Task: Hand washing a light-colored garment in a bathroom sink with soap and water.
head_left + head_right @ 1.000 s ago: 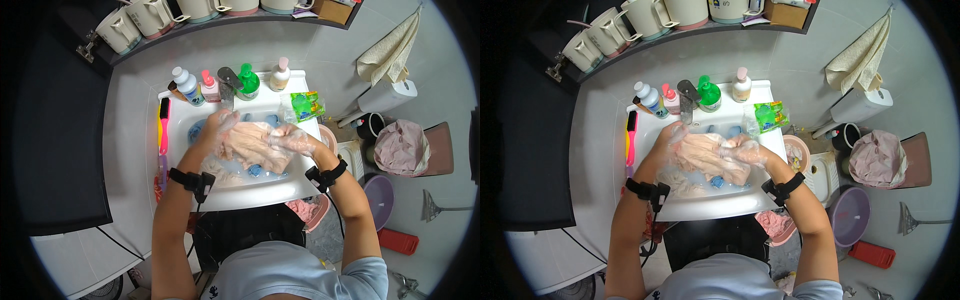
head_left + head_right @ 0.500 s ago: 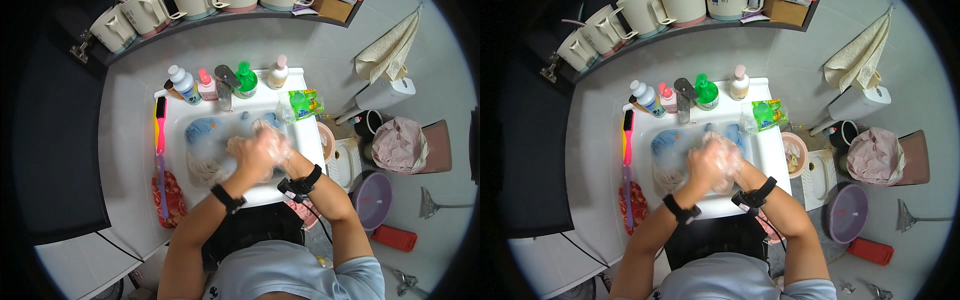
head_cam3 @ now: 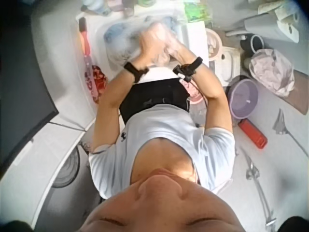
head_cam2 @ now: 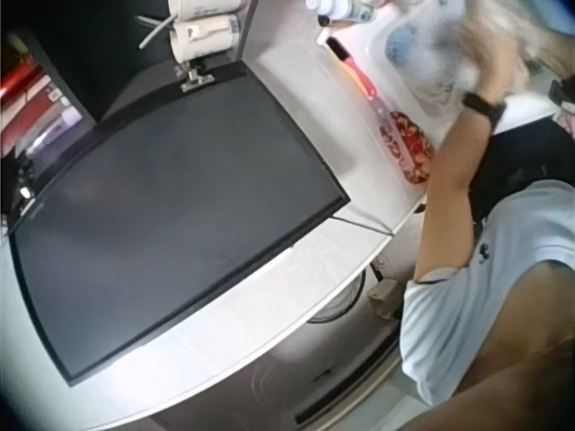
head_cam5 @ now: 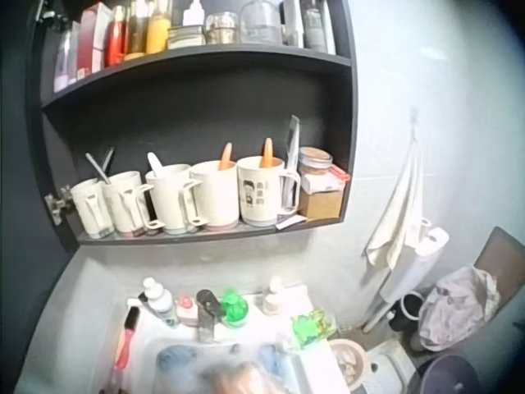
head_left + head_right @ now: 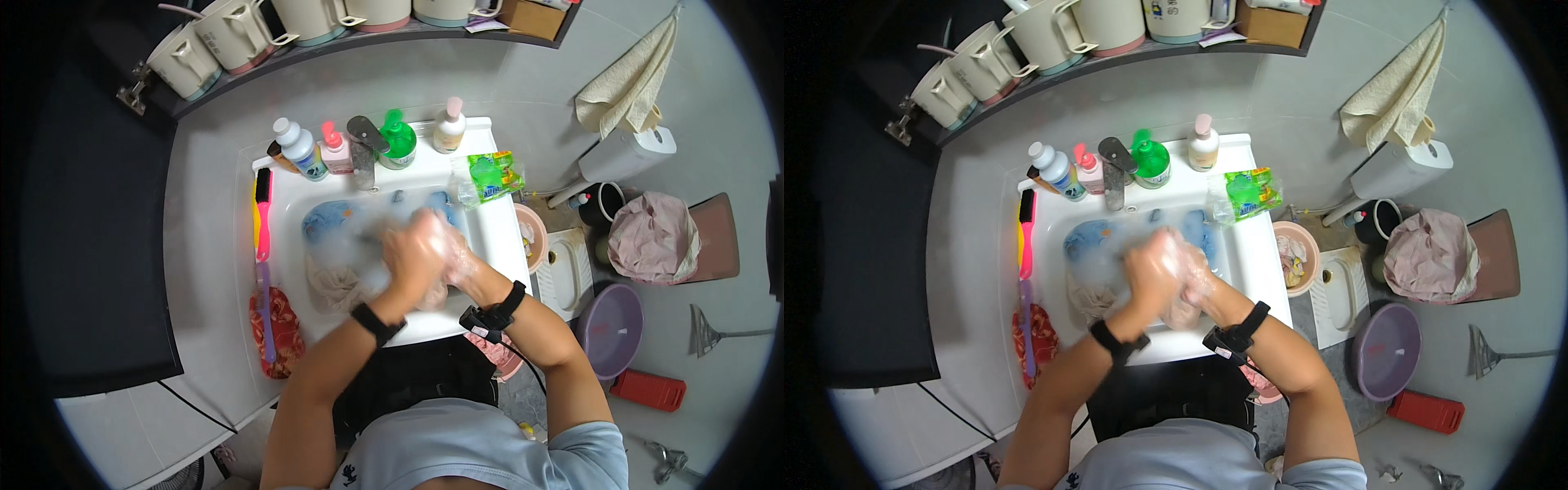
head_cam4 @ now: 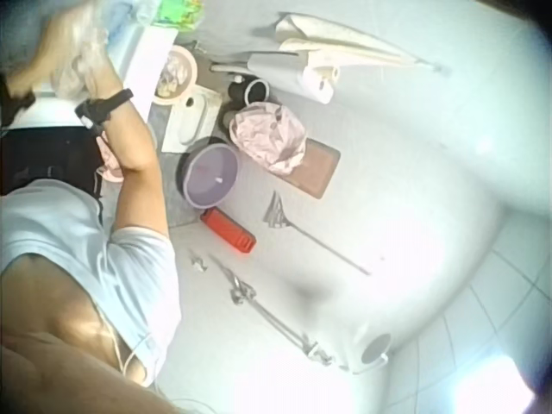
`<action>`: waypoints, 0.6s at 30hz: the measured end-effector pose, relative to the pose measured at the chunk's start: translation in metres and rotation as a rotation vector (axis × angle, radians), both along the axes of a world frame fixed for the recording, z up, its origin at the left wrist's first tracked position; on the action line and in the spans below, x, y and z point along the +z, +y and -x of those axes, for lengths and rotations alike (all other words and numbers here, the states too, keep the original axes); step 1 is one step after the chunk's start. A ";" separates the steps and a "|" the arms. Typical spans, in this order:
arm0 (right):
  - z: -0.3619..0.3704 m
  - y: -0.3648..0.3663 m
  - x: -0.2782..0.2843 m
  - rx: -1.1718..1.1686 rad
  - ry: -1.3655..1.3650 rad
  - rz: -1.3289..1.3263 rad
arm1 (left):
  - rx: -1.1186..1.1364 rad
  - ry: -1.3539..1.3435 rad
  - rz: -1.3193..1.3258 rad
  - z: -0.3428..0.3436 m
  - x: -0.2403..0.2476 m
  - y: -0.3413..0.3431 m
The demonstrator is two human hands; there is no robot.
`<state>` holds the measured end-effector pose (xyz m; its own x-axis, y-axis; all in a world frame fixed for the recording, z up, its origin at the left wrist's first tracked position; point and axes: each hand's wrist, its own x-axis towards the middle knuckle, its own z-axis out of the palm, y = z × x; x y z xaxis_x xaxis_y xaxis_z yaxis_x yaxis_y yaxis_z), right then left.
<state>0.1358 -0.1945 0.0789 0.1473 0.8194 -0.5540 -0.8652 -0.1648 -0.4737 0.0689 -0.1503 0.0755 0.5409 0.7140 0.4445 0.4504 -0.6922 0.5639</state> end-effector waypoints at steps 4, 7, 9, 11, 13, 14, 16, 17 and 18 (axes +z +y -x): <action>-0.011 -0.010 -0.020 0.075 -0.010 -0.117 | 0.016 0.165 -0.026 0.000 0.002 0.019; -0.010 -0.006 0.009 0.126 -0.159 -0.087 | 0.047 0.207 0.609 0.018 -0.014 0.091; -0.023 -0.012 0.023 0.171 -0.202 -0.032 | -0.071 -0.038 0.910 0.024 -0.005 0.103; -0.044 -0.021 0.008 0.310 -0.625 -0.121 | -0.193 -0.297 1.207 0.033 -0.002 0.107; -0.056 -0.019 -0.034 0.332 -0.887 0.061 | -0.513 -0.098 1.160 0.049 -0.004 0.116; -0.038 -0.016 0.026 0.242 -0.615 -0.110 | -0.488 -0.104 1.165 0.062 0.000 0.119; -0.051 -0.023 0.039 0.147 -0.474 -0.133 | -0.704 0.572 0.957 0.065 0.026 0.113; -0.055 -0.024 0.043 0.070 -0.321 -0.163 | -0.703 0.573 0.959 0.071 0.025 0.111; -0.055 -0.024 0.045 0.017 -0.321 -0.153 | -0.687 0.263 1.225 0.076 0.024 0.108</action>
